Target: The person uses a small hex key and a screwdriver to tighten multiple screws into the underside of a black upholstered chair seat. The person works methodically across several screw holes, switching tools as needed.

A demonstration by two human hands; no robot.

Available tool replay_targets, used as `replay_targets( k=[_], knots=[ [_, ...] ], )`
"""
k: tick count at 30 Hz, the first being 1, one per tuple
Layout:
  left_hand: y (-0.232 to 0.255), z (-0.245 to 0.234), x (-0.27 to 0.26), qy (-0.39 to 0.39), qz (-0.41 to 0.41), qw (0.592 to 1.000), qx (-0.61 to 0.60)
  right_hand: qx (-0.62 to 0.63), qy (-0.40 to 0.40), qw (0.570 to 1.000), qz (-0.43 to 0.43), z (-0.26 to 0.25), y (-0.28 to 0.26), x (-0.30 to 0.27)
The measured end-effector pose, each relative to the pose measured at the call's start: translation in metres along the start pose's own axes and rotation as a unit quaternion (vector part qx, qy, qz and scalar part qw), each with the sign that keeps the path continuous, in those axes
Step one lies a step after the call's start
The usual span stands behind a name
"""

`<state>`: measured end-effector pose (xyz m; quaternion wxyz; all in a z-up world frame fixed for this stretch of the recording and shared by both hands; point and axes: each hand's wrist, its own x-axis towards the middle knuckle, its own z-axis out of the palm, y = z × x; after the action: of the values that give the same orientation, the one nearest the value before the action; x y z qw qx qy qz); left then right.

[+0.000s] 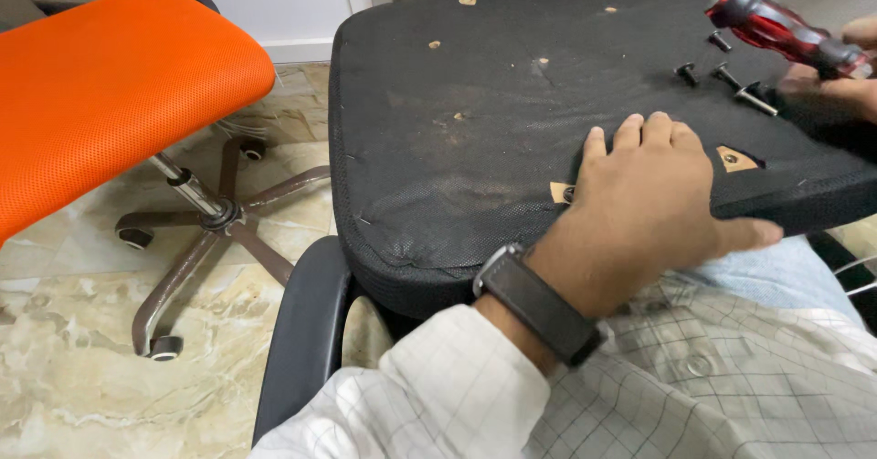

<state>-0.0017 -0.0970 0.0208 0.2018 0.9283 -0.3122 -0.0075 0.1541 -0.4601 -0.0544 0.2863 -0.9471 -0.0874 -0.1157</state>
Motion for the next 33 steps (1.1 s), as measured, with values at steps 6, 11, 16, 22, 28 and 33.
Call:
replay_targets(
  k=[6, 11, 16, 22, 28, 33],
  knots=[
    [-0.007, -0.007, 0.040, 0.099, -0.016, 0.995, -0.011, 0.001, -0.020, 0.999, 0.033, -0.003, 0.024, -0.001],
    [-0.012, 0.007, 0.051, 0.094, 0.008, 0.995, 0.002, 0.096, -0.117, 0.988, 0.024, -0.006, 0.075, 0.023],
    [-0.014, 0.007, 0.047, 0.092, 0.022, 0.995, -0.021, 0.067, -0.101, 0.990, 0.066, 0.011, 0.096, 0.036],
    [-0.002, 0.006, 0.035, 0.049, 0.040, 0.998, -0.002, 0.082, -0.070, 0.994, -0.019, -0.001, 0.054, 0.018],
    [-0.003, 0.007, 0.035, 0.041, 0.010, 0.999, 0.020, 0.074, -0.007, 0.982, -0.172, 0.002, -0.049, -0.045],
    [-0.005, 0.014, 0.033, 0.004, 0.022, 1.000, 0.011, 0.029, -0.016, 0.994, -0.100, 0.016, -0.120, -0.072]
  ],
)
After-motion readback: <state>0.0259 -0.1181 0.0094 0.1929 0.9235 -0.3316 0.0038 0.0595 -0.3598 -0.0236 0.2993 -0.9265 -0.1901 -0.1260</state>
